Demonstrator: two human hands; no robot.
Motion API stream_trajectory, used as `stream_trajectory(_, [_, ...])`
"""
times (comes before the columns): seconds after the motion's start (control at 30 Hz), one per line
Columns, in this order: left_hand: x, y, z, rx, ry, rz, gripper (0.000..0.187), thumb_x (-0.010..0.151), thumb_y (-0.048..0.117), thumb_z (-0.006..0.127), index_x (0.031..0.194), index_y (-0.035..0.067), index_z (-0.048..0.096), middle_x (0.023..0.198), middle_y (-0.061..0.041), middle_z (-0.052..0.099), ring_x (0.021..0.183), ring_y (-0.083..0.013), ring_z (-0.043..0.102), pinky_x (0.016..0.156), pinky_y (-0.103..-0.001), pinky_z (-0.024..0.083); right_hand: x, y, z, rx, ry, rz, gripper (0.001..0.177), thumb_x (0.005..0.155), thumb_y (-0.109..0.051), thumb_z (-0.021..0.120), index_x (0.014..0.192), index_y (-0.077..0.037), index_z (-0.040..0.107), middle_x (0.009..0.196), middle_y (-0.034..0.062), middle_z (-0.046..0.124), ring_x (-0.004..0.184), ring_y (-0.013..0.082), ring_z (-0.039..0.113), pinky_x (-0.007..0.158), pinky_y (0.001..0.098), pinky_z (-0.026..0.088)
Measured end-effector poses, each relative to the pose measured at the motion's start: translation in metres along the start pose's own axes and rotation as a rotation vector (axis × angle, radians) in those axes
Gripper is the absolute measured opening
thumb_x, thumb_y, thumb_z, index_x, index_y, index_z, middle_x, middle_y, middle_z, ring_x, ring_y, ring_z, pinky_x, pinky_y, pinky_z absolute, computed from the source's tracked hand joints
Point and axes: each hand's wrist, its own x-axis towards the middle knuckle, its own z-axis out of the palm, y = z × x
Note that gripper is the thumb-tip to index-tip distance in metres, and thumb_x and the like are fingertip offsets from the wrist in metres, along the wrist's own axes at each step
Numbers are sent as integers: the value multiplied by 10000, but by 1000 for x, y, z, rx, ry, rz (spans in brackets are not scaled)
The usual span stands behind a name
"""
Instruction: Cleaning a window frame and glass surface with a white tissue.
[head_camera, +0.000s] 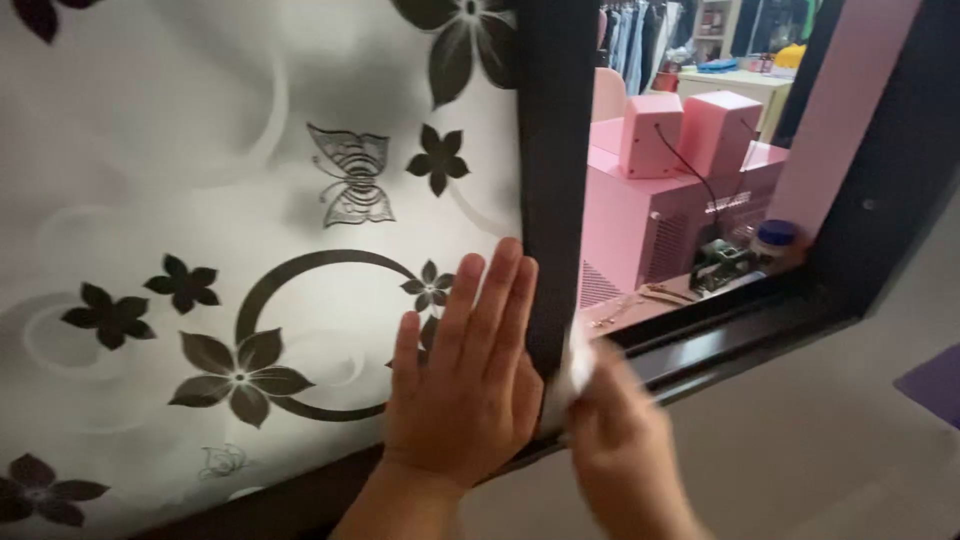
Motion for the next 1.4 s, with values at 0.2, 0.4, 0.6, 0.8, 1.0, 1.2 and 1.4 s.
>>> stream_trajectory(0.2, [0,3,6,4,33,6,651,1026,332,419,1653,157,419,1703,-7,352,1561,-170,313,1257,-461,18,33,-23,-16,118,-77,152,282,926,-9,564,1186,3,675,898,129,707,821,164,641,683,307,537])
stream_trajectory(0.4, [3,2,4,-118,21,4,657,992,304,450,1626,135,416,1695,-19,356,1563,-191,316,1267,-468,15,158,-136,-55,23,-27,-186,137,1032,-141,570,1101,-86,674,983,44,721,860,92,714,724,265,612])
stream_trajectory(0.6, [11,-3,-5,-177,-3,23,713,922,317,492,1596,107,399,1671,-57,333,1521,-220,322,1129,-531,152,225,-164,-68,21,81,-238,227,1126,-216,546,1118,-39,689,1010,140,716,887,174,695,761,315,572])
stream_trajectory(0.8, [11,-5,-6,-249,-46,-20,753,865,321,523,1579,125,384,1657,-53,339,1493,-208,341,1108,-541,274,217,-182,-57,39,106,-187,203,1093,-217,549,1150,-59,662,988,128,713,832,153,671,688,295,558])
stream_trajectory(1.0, [11,-6,1,-248,-1,-16,770,852,340,540,1574,132,369,1650,-42,339,1483,-200,356,1104,-555,297,188,-184,-40,55,121,-90,205,1059,-219,551,1182,-79,636,966,116,711,778,133,647,615,275,544])
stream_trajectory(1.2, [5,-3,1,-263,-37,-48,735,877,332,541,1577,155,404,1658,-8,368,1497,-177,369,1125,-533,290,124,-138,-27,203,81,61,287,962,-68,609,1243,-78,663,906,22,705,748,28,594,619,210,496])
stream_trajectory(1.4, [10,-2,3,-78,124,21,688,1018,467,462,1596,95,428,1657,-76,386,1521,-219,360,1199,-532,62,58,-60,-11,212,58,94,430,892,56,575,1309,-31,639,1039,63,745,977,87,680,822,243,552])
